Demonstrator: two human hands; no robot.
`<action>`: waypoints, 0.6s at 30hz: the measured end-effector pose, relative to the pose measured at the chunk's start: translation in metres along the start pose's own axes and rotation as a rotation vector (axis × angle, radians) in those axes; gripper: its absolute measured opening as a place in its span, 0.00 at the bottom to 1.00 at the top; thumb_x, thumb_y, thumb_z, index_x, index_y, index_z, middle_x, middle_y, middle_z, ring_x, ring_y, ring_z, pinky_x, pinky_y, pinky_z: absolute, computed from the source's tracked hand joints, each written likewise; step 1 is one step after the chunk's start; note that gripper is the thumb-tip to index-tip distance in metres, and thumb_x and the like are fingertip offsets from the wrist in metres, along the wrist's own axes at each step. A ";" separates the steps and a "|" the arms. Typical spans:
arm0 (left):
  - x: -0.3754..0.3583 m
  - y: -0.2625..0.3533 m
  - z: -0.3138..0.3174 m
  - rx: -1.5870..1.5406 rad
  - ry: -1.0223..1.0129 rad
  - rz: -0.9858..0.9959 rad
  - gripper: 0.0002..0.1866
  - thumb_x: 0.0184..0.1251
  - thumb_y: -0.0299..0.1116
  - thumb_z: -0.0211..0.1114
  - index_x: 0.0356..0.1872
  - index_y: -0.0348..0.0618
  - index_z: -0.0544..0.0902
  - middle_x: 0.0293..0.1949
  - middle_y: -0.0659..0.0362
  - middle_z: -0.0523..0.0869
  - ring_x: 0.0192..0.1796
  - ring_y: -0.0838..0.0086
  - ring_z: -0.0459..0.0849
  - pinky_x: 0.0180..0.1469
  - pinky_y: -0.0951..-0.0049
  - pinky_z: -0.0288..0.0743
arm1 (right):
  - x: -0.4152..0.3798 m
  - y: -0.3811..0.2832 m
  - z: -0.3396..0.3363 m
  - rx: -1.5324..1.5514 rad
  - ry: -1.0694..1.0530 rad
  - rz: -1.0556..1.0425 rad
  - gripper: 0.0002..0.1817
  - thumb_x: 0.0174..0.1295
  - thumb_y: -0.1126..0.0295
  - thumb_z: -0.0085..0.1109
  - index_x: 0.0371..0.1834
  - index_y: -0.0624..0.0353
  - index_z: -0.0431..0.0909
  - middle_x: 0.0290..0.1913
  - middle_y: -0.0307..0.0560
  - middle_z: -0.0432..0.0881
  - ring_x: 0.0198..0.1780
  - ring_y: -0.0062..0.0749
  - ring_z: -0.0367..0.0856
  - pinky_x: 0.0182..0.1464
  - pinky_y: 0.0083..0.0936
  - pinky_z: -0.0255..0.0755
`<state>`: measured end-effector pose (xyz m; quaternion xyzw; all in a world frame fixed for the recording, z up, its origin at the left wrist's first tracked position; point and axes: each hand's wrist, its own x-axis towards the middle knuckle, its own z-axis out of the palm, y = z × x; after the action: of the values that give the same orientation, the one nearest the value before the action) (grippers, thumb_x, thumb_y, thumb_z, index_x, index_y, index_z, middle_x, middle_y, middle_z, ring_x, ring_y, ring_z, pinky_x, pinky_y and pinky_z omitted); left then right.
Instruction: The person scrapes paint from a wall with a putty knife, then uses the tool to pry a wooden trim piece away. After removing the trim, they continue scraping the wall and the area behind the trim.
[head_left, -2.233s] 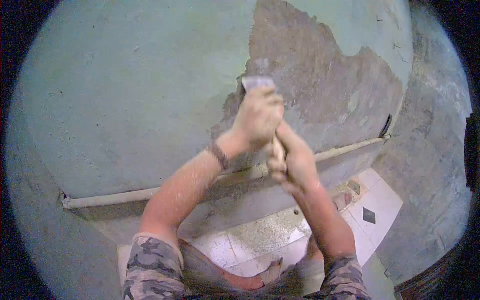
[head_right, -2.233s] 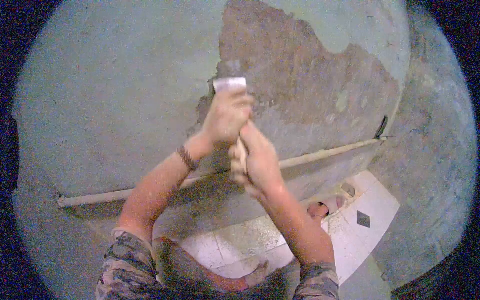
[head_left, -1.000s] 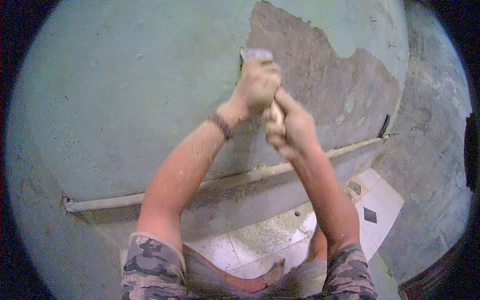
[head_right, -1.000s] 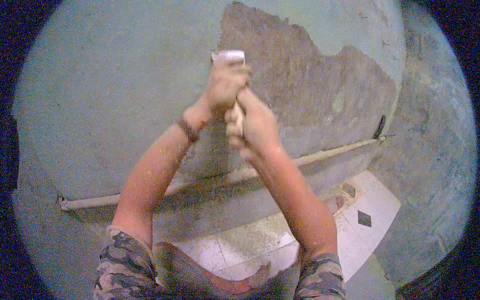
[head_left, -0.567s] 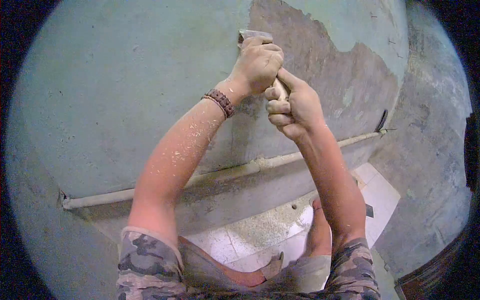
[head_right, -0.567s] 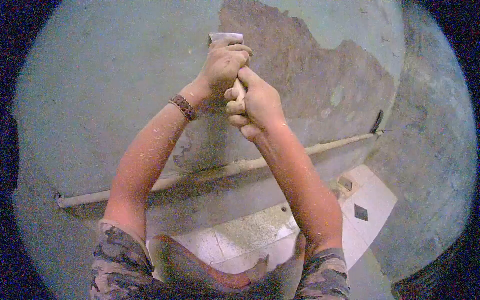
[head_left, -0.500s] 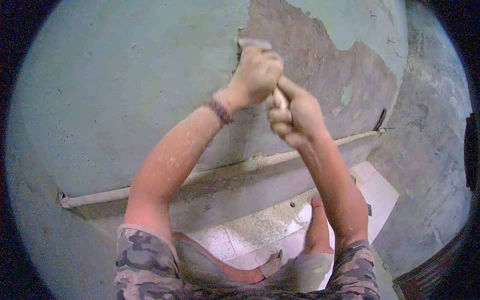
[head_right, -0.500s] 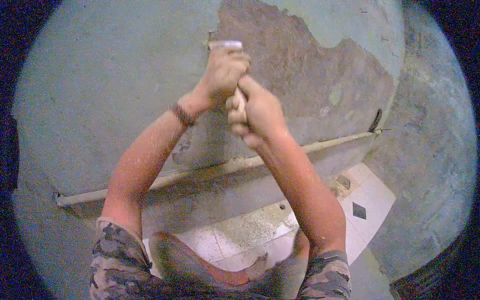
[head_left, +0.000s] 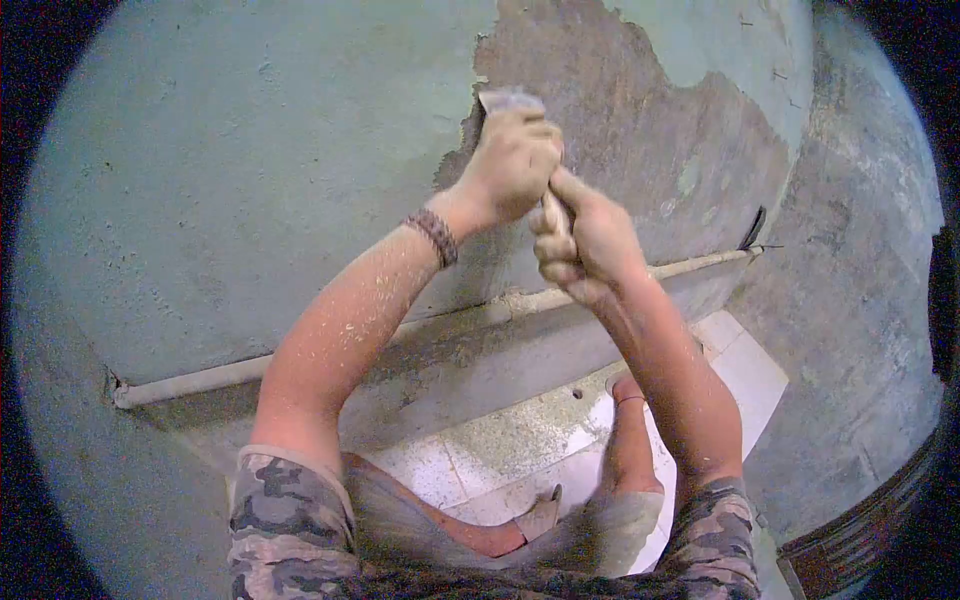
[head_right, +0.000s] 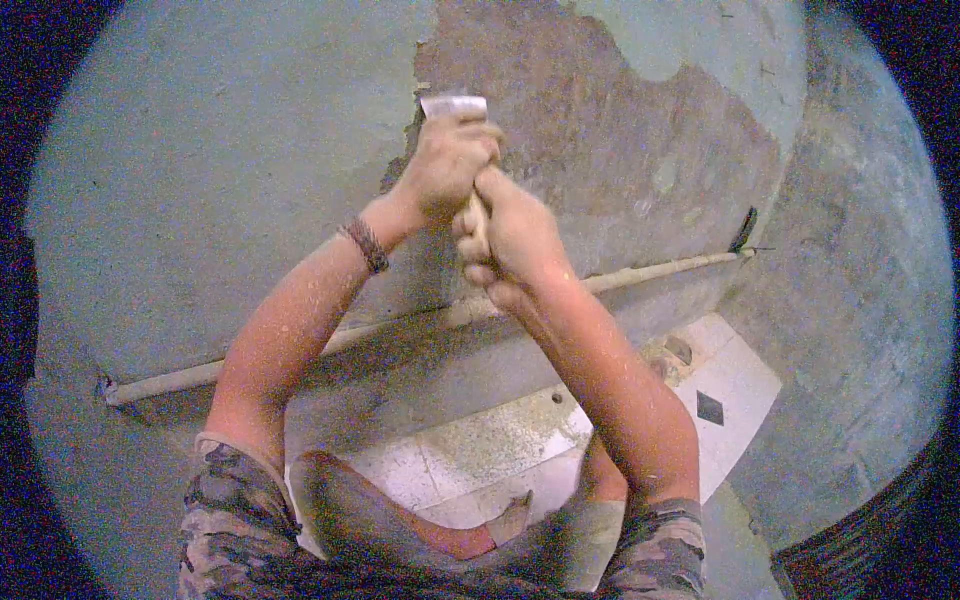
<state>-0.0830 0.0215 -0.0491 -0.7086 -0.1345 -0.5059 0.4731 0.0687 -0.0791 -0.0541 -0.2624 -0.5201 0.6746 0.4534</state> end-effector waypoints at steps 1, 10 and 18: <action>0.015 -0.011 -0.005 0.001 0.004 0.003 0.08 0.52 0.34 0.59 0.18 0.45 0.76 0.28 0.58 0.83 0.39 0.59 0.82 0.50 0.57 0.71 | 0.008 -0.007 0.003 -0.015 -0.033 -0.078 0.14 0.73 0.54 0.46 0.34 0.49 0.70 0.22 0.31 0.70 0.13 0.10 0.57 0.11 0.12 0.44; 0.002 0.007 -0.010 -0.001 -0.100 -0.043 0.08 0.57 0.36 0.56 0.25 0.45 0.79 0.33 0.57 0.85 0.40 0.57 0.83 0.47 0.59 0.73 | -0.014 -0.001 0.005 0.012 0.036 0.032 0.12 0.74 0.57 0.45 0.34 0.49 0.68 0.22 0.31 0.70 0.12 0.10 0.56 0.10 0.12 0.43; 0.015 0.019 -0.008 0.017 -0.186 -0.106 0.05 0.56 0.32 0.58 0.26 0.42 0.78 0.33 0.55 0.85 0.41 0.56 0.83 0.47 0.59 0.75 | -0.005 -0.030 -0.025 -0.003 -0.166 0.098 0.12 0.73 0.58 0.44 0.36 0.51 0.69 0.22 0.34 0.72 0.13 0.12 0.60 0.11 0.13 0.46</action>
<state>-0.0685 0.0010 -0.0465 -0.7405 -0.2193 -0.4611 0.4370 0.1014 -0.0703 -0.0342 -0.2316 -0.5435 0.7144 0.3750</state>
